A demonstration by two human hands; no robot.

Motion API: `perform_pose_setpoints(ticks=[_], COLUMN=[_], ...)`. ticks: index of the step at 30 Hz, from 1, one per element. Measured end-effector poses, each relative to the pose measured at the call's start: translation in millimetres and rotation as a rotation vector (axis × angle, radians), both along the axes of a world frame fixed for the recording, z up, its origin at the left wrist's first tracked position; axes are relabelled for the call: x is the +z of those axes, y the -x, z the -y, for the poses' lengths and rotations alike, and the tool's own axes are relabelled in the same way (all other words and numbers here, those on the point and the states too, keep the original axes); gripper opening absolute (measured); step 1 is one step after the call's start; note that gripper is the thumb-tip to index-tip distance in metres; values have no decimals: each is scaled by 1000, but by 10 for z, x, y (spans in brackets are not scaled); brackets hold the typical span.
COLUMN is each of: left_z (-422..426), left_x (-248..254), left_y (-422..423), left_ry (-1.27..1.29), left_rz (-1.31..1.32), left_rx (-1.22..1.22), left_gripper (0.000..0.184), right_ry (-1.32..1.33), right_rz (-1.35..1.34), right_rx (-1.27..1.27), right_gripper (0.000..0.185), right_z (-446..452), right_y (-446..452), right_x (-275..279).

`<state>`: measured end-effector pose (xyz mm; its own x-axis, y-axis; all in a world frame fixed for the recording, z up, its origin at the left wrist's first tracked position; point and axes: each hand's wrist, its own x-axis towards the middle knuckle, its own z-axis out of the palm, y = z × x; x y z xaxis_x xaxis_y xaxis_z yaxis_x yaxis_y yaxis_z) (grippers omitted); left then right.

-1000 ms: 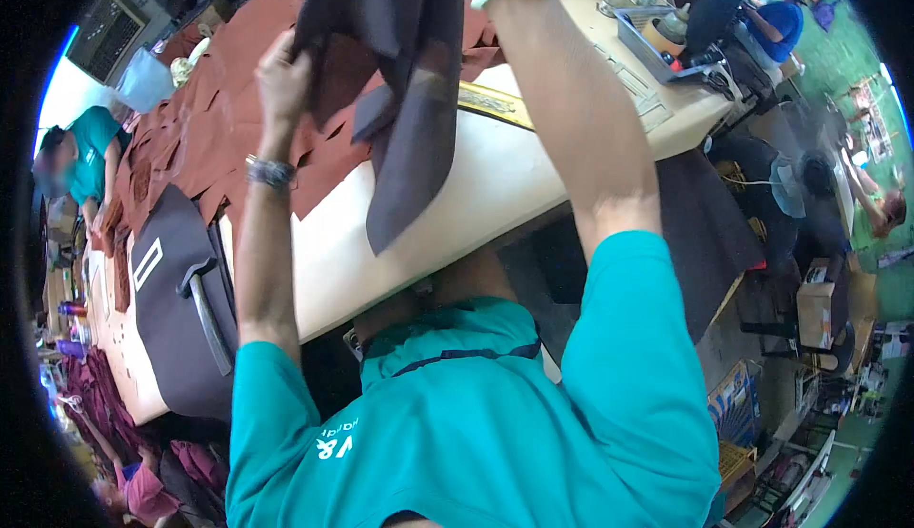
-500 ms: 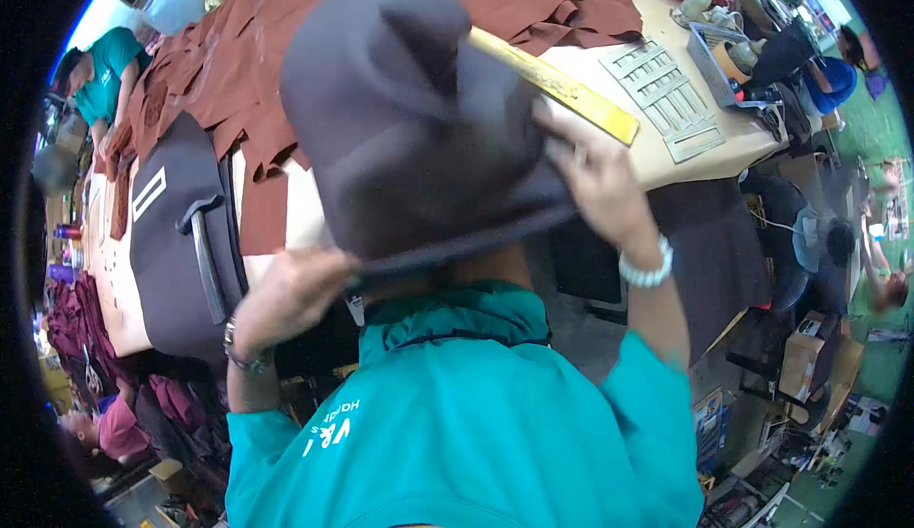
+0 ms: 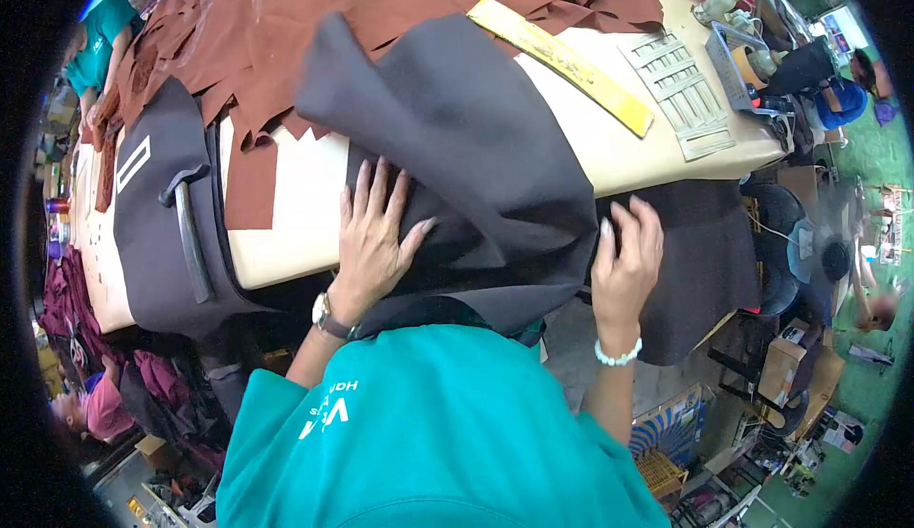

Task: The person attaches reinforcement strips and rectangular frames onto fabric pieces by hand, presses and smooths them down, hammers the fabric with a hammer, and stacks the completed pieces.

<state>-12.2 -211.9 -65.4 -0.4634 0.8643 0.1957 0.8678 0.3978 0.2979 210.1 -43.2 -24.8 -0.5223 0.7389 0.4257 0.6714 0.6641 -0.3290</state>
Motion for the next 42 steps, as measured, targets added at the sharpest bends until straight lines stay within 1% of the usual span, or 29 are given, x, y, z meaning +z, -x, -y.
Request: perform_pose_setpoints(ticks=[1, 3, 4, 5, 6, 7, 8, 10, 12, 13, 16, 18, 19, 21, 22, 23, 25, 26, 27, 29, 30, 32, 34, 36, 37, 38, 40, 41, 42], left_z=[74, 222, 322, 439, 552, 651, 727, 875, 876, 830, 420, 69, -91, -325, -409, -449, -502, -533, -576, -650, -689, -749, -751, -635, -541, -464, -410, -405, -410], left_x=[-12, 9, 24, 37, 57, 95, 159, 279, 411, 427, 555, 509, 458, 251, 105, 69, 56, 54, 54, 53, 59, 24, 96, 84, 96, 67, -22, -49, -69], left_y=[-44, -135, -180, -217, -246, -263, -277, -286, -221, -177, -58, -26, -25, -28, -32, -58, -60, -38, 2, 92, 130, 172, 131, -79, -184, -271, -343, -337, -319], left_ry=[3, -23, -7, 9, 25, 6, -28, -93, -108, -156, -294, -269, -190, -25, -8, 13, 84, 79, 74, 56, 46, 27, -55, -128, -120, -77, -166, -161, -158], left_rz=[2, -8, -12, -15, -20, -67, -85, -34, -70, -127, -79, 15, 36, 69, 68, 35, -3, -2, -4, -8, -4, -23, -52, -228, -305, -204, -33, -46, -59], left_rx=[17, 46, 56, 66, 75, 85, 117, 184, 220, 212, 105, -24, -82, -184, -238, -256, -307, -351, -387, -447, -468, -475, -497, -338, -232, -158, -107, -122, -137], left_gripper=[59, 54, 52, 51, 49, 46, 48, 44, 42, 41, 42, 51, 56, 67, 67, 67, 70, 70, 70, 69, 66, 65, 58, 52, 47, 43, 38, 39, 39], right_ry=[-56, -22, 11, -31, 2, 13, 23, 46, 58, 61, 67, 99, 28, 72, 96, -11, -59, 1, -97, -141, -115, -68, -42, 33, -5, 19, -31, -25, -90], right_rz=[-65, -170, -163, -120, -58, 17, 93, 153, 189, 192, 186, 220, 217, 202, 195, 73, -17, -58, -51, -87, -42, 51, -93, -201, -254, -297, -314, -348, -412], right_rx=[50, 199, 296, 387, 435, 433, 428, 385, 331, 299, 200, 130, 98, 51, 33, 28, 89, 123, 120, 162, 149, 123, 189, 203, 192, 187, 172, 169, 212], right_gripper=[18, 21, 25, 29, 37, 42, 47, 51, 53, 53, 55, 55, 47, 41, 39, 33, 25, 25, 27, 36, 38, 40, 44, 46, 48, 46, 42, 38, 36], right_z=[-57, -133, -150, -182, -200, -191, -189, -191, -154, -107, 72, 208, 245, 149, 95, -48, -448, -647, -908, -1265, -1378, -1551, -1651, -1595, -1585, -1561, -1578, -1542, -1536], right_y=[170, 589, 808, 998, 1141, 1236, 1288, 1211, 1069, 975, 686, 533, 488, 443, 425, 495, 632, 745, 837, 1104, 1188, 1325, 1362, 1334, 1335, 1333, 1333, 1350, 1372], right_x=[34, 34, 39, -19, -113, -195, -263, -364, -399, -403, -432, -385, -351, -200, -135, -116, -88, -72, -222, -293, -353, -472, -566, -510, -500, -463, -385, -282, -174])
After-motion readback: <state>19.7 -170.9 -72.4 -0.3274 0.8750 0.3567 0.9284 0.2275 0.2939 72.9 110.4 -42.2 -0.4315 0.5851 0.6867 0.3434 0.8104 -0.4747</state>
